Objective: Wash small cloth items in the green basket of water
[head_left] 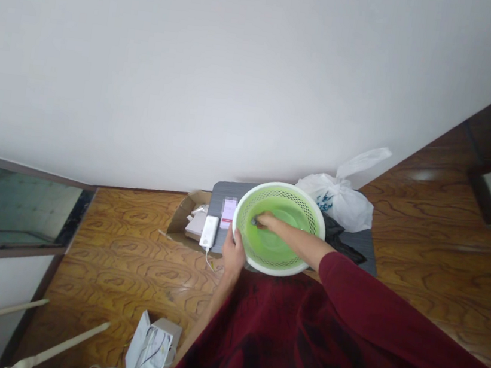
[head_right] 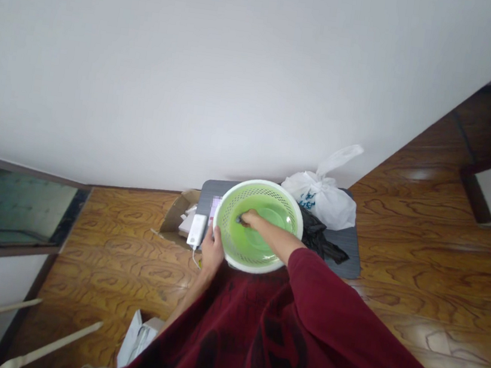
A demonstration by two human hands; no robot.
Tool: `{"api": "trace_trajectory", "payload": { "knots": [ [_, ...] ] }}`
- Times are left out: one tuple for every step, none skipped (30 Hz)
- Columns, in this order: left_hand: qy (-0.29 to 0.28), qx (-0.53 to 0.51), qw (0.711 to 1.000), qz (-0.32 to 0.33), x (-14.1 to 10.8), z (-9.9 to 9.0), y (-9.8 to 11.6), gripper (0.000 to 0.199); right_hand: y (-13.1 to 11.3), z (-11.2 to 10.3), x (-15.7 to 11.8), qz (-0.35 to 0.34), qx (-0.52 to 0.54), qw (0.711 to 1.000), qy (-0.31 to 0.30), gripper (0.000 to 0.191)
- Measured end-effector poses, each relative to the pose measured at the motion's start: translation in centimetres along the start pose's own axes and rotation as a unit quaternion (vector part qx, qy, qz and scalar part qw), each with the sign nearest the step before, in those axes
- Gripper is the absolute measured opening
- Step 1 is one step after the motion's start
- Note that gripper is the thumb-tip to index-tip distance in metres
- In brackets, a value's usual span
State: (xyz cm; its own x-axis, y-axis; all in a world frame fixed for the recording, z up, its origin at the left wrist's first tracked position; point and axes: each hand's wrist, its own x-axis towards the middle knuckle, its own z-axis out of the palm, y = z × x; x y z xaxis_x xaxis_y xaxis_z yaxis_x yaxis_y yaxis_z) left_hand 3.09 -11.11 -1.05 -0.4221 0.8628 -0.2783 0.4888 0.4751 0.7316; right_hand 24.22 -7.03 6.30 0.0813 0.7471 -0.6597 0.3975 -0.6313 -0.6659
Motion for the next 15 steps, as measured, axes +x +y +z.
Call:
{"api": "trace_trajectory", "payload": {
  "knots": [
    [-0.001, -0.002, 1.0, 0.002, 0.0, 0.0, 0.0, 0.064, 0.1, 0.3, 0.1, 0.002, 0.01, 1.0, -0.005, 0.027],
    [-0.002, -0.005, 1.0, 0.004, 0.0, 0.0, -0.1, 0.064, 0.2, 0.7, 0.3, 0.009, 0.019, 1.0, -0.015, 0.026],
    [-0.002, -0.008, 1.0, 0.007, 0.1, 0.1, -0.1, 0.063, 0.2, 1.2, 0.5, 0.02, 0.025, 0.999, -0.034, 0.024],
    [-0.001, -0.01, 1.0, 0.01, 0.1, 0.1, -0.2, 0.063, 0.1, 1.9, 0.8, 0.033, 0.027, 0.997, -0.058, 0.021],
    [0.0, -0.012, 1.0, 0.015, 0.1, 0.1, -0.2, 0.062, 0.0, 2.5, 1.2, 0.043, 0.027, 0.995, -0.085, 0.019],
    [0.002, -0.015, 1.0, 0.019, 0.2, 0.2, -0.3, 0.062, 0.0, 3.1, 1.6, 0.048, 0.027, 0.993, -0.107, 0.017],
    [0.004, -0.017, 1.0, 0.021, 0.2, 0.2, -0.3, 0.062, -0.1, 3.7, 2.1, 0.045, 0.028, 0.991, -0.12, 0.018],
    [0.006, -0.018, 1.0, 0.022, 0.2, 0.2, -0.4, 0.061, -0.2, 4.0, 2.6, 0.037, 0.033, 0.991, -0.124, 0.019],
    [0.007, -0.018, 1.0, 0.022, 0.2, 0.2, -0.4, 0.061, -0.3, 4.2, 3.0, 0.027, 0.04, 0.992, -0.12, 0.022],
    [0.009, -0.016, 1.0, 0.02, 0.2, 0.2, -0.4, 0.061, -0.4, 4.3, 3.5, 0.018, 0.047, 0.993, -0.111, 0.025],
    [0.009, -0.014, 1.0, 0.017, 0.2, 0.3, -0.4, 0.061, -0.6, 4.3, 4.0, 0.011, 0.052, 0.993, -0.102, 0.028],
    [0.009, -0.013, 1.0, 0.012, 0.2, 0.3, -0.4, 0.061, -0.8, 4.3, 4.6, 0.007, 0.054, 0.994, -0.094, 0.03],
    [0.008, -0.013, 1.0, 0.009, 0.2, 0.3, -0.4, 0.061, -1.1, 4.3, 5.2, 0.002, 0.057, 0.995, -0.085, 0.033],
    [0.007, -0.015, 1.0, 0.008, 0.2, 0.3, -0.4, 0.061, -1.5, 4.4, 5.8, -0.001, 0.06, 0.995, -0.078, 0.035],
    [0.006, -0.016, 1.0, 0.007, 0.2, 0.3, -0.4, 0.06, -1.9, 4.7, 6.5, -0.005, 0.063, 0.996, -0.067, 0.037]
  ]
}}
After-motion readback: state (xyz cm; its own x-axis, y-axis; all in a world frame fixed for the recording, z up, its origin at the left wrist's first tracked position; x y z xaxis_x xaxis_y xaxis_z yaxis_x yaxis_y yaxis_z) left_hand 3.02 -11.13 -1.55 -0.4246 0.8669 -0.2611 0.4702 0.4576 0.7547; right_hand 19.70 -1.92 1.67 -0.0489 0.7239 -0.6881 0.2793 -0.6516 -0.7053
